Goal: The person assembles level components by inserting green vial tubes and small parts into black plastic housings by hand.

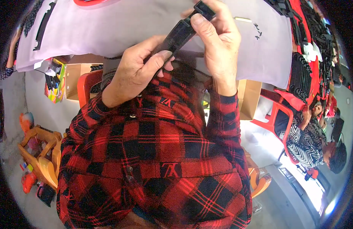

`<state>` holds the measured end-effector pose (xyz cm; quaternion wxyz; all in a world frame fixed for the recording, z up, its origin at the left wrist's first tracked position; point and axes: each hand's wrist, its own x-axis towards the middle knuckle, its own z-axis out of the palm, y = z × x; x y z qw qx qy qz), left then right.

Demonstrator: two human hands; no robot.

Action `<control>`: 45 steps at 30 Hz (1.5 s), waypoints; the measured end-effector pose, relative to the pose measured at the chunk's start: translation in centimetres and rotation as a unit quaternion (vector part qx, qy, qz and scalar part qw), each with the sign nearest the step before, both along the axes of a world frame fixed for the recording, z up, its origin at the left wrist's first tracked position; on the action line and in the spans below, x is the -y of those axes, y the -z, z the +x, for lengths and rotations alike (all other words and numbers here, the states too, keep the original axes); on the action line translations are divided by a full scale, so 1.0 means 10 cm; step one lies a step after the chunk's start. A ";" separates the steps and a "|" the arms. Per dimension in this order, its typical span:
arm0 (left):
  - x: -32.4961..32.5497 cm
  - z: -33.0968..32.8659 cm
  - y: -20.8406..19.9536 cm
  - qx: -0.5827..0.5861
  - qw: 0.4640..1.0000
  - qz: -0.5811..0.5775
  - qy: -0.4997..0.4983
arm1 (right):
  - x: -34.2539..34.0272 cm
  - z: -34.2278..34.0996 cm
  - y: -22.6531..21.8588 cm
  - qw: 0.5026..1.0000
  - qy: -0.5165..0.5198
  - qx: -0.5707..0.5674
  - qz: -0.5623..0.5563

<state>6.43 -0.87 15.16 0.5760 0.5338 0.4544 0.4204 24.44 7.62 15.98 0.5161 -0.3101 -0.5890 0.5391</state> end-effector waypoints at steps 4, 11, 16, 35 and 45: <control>0.04 0.05 0.08 -0.025 0.995 0.066 -0.069 | 0.18 -0.10 -0.13 0.961 0.178 0.039 0.208; 0.05 0.05 0.21 -0.031 0.991 0.039 -0.123 | 0.55 -0.15 -0.16 0.934 0.153 0.248 0.204; 0.03 0.08 0.39 -0.024 0.984 0.100 -0.142 | 0.58 -0.32 -0.10 0.873 0.106 0.422 0.219; 0.09 -0.01 0.58 0.016 0.993 0.023 -0.114 | 0.48 -0.49 0.12 0.889 0.103 0.444 0.049; 0.08 -0.06 0.56 -0.113 0.976 0.161 -0.092 | 0.46 -0.51 0.24 0.931 0.114 0.346 0.029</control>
